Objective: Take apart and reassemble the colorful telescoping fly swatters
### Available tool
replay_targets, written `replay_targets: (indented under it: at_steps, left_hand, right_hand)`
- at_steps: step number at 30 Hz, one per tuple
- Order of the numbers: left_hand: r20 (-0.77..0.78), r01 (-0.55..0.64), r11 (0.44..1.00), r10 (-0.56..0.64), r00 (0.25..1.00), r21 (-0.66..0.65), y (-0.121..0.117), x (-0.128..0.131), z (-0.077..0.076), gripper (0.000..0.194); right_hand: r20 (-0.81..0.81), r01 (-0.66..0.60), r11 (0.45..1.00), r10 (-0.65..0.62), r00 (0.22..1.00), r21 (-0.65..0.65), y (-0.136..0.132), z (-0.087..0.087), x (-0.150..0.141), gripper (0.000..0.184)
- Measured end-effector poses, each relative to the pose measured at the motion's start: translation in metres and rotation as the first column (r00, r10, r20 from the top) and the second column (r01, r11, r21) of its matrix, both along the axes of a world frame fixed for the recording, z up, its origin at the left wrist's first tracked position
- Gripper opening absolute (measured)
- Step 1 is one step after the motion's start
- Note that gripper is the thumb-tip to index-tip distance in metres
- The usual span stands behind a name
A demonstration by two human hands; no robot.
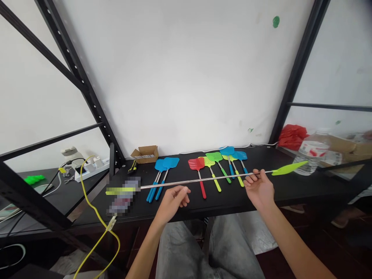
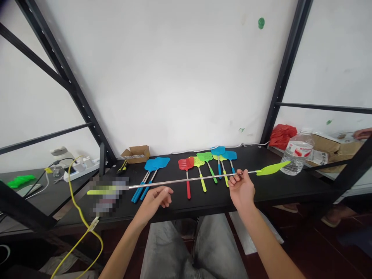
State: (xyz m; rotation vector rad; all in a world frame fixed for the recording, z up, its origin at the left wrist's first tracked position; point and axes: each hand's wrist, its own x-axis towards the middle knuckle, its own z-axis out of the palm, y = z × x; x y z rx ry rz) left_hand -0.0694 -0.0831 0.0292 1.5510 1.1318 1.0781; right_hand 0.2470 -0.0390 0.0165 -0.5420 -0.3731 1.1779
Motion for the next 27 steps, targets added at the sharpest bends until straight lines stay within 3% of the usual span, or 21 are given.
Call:
replay_targets:
  at_steps: [3,6,17,27]
  left_hand:
    - [0.200,-0.097,0.992,0.111,0.973,-0.078,0.006,-0.004,-0.002,0.049]
    - [0.303,-0.123,0.988,0.146,0.942,-0.092,0.005,-0.005,0.001,0.048]
    - [0.493,-0.294,0.952,0.296,0.818,-0.085,0.009,-0.025,0.008,0.023]
    - [0.662,-0.405,0.902,0.395,0.637,-0.148,0.011,-0.041,0.016,0.021]
  right_hand:
    - [-0.017,-0.038,0.999,0.038,0.999,0.020,-0.002,0.000,-0.006,0.026]
    - [-0.045,-0.075,0.997,0.075,0.996,0.005,-0.002,-0.001,-0.011,0.023]
    - [-0.081,-0.046,0.999,0.044,0.996,-0.015,-0.001,0.002,0.000,0.015]
    - [-0.133,-0.026,0.999,0.023,0.991,-0.025,0.000,0.005,0.008,0.023]
